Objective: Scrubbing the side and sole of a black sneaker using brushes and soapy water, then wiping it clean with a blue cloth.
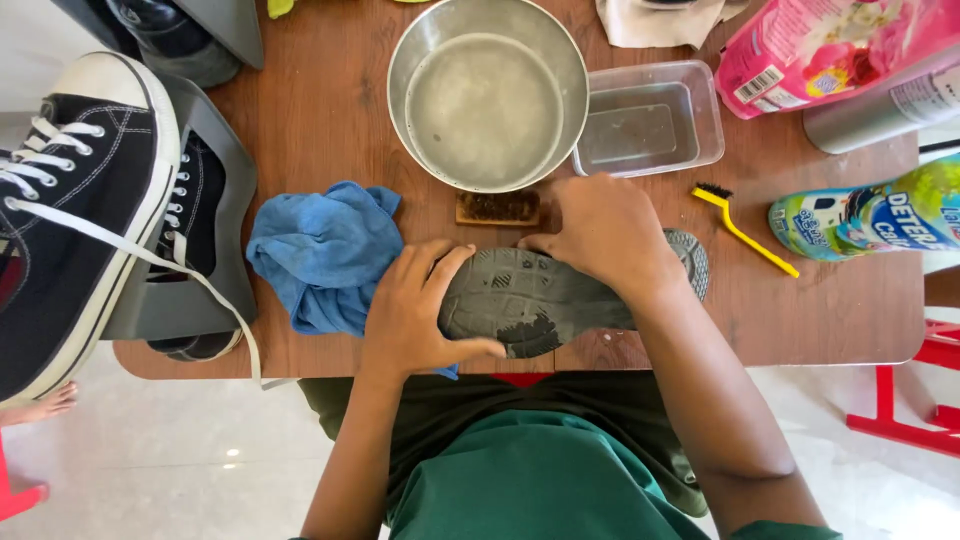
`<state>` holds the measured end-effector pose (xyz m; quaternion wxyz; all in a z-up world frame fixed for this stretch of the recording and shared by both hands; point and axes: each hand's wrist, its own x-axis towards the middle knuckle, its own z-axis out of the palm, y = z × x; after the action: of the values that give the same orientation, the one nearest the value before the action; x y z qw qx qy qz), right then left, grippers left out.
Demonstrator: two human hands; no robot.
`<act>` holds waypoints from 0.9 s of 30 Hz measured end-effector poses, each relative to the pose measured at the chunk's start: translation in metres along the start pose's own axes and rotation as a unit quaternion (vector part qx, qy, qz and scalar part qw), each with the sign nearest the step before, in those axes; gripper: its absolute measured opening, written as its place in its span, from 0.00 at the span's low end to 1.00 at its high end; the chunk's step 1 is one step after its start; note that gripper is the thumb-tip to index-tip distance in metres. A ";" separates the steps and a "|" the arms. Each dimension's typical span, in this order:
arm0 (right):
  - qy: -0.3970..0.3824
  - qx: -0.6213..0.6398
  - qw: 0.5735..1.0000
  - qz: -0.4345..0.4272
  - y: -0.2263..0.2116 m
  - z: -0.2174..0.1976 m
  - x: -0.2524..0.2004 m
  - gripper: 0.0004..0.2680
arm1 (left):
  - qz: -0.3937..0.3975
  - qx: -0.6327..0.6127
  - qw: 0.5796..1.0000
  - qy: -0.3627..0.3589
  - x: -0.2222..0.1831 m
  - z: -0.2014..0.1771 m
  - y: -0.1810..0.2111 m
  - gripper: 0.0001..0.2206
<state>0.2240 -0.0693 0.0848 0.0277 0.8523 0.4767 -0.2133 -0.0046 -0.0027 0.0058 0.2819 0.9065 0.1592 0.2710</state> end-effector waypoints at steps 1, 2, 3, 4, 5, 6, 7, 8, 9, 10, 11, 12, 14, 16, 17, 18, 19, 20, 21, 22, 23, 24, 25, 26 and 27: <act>0.001 -0.002 1.000 0.000 0.000 0.002 0.000 0.19 | 0.000 -0.001 1.000 0.002 0.003 -0.005 0.003 0.46; 0.002 -0.008 1.000 -0.014 0.001 0.004 -0.001 0.17 | -0.007 -0.011 1.000 -0.022 0.006 -0.009 0.007 0.51; 0.004 -0.014 0.999 -0.029 0.001 0.006 -0.001 0.17 | -0.013 -0.021 0.999 -0.045 0.009 -0.013 0.011 0.56; 0.005 -0.016 0.999 -0.028 0.000 0.006 -0.001 0.17 | -0.012 -0.022 0.999 -0.043 0.009 -0.014 0.011 0.56; 0.008 -0.011 1.000 -0.017 -0.002 0.006 -0.001 0.16 | -0.011 -0.017 0.998 -0.052 0.010 -0.015 0.012 0.57; 0.011 -0.006 1.000 -0.007 -0.003 0.006 -0.002 0.14 | -0.009 -0.013 0.998 -0.061 0.010 -0.016 0.014 0.57; 0.013 -0.007 1.000 -0.006 -0.006 0.004 -0.003 0.14 | -0.007 -0.013 0.998 -0.060 0.007 -0.010 0.008 0.57; 0.016 0.001 1.000 -0.009 -0.008 0.002 -0.005 0.14 | 0.003 0.007 0.998 -0.059 0.003 -0.005 0.003 0.53; 0.020 0.010 1.000 -0.012 -0.011 0.000 -0.006 0.14 | 0.015 0.029 0.998 -0.058 0.000 0.000 -0.003 0.49; 0.022 0.009 1.000 -0.011 -0.005 0.002 -0.006 0.14 | 0.018 0.029 0.998 -0.057 -0.001 0.002 -0.003 0.49; 0.037 0.008 0.999 -0.028 0.001 0.004 -0.006 0.13 | 0.016 0.033 0.998 -0.050 -0.002 0.003 -0.004 0.50; 0.051 0.006 0.998 -0.045 0.006 0.006 -0.005 0.13 | 0.015 0.038 0.998 -0.042 -0.003 0.003 -0.004 0.50; 0.040 0.010 0.998 -0.054 0.004 0.000 -0.007 0.14 | 0.023 0.041 0.998 -0.035 -0.003 0.004 -0.004 0.50; 0.026 0.013 0.998 -0.060 0.000 -0.001 -0.006 0.16 | 0.030 0.043 0.998 -0.031 -0.004 0.003 -0.005 0.49; 0.023 0.011 0.998 -0.055 -0.002 0.000 -0.006 0.16 | 0.032 0.040 0.998 -0.032 -0.004 0.004 -0.006 0.49; 0.019 0.009 0.999 -0.050 -0.004 0.001 -0.005 0.16 | 0.034 0.036 0.998 -0.033 -0.005 0.005 -0.006 0.49; 0.022 0.009 0.999 -0.050 -0.003 0.005 -0.003 0.16 | 0.036 0.037 0.998 -0.032 -0.004 0.005 -0.006 0.49; 0.017 0.008 0.999 -0.050 -0.002 0.009 -0.001 0.15 | 0.034 0.036 0.998 -0.031 -0.004 0.005 -0.005 0.49; 0.013 0.008 0.999 -0.051 -0.003 0.013 0.002 0.14 | 0.030 0.036 0.998 -0.030 -0.005 0.004 -0.005 0.49; 0.015 0.008 0.998 -0.053 -0.002 0.013 0.002 0.14 | 0.031 0.038 0.998 -0.028 -0.005 0.003 -0.005 0.49; 0.020 0.006 0.998 -0.059 -0.001 0.014 0.002 0.13 | 0.027 0.027 0.999 -0.030 -0.005 0.002 -0.004 0.49; 0.026 0.005 0.998 -0.064 0.001 0.014 0.002 0.13 | 0.023 0.016 0.999 -0.031 -0.006 0.002 -0.004 0.50; 0.028 0.006 0.997 -0.065 0.002 0.011 -0.002 0.13 | 0.024 0.018 0.999 -0.031 -0.006 0.002 -0.003 0.50; 0.039 0.001 0.997 -0.066 0.003 0.009 -0.005 0.15 | 0.026 0.016 0.999 -0.026 -0.006 0.002 -0.002 0.49; 0.049 -0.003 0.996 -0.069 0.003 0.006 -0.009 0.16 | 0.024 0.015 0.999 -0.020 -0.007 0.002 -0.001 0.48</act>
<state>0.2205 -0.0793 0.0823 -0.0075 0.8269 0.5356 -0.1713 -0.0090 -0.0058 0.0006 0.2644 0.9197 0.1354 0.2567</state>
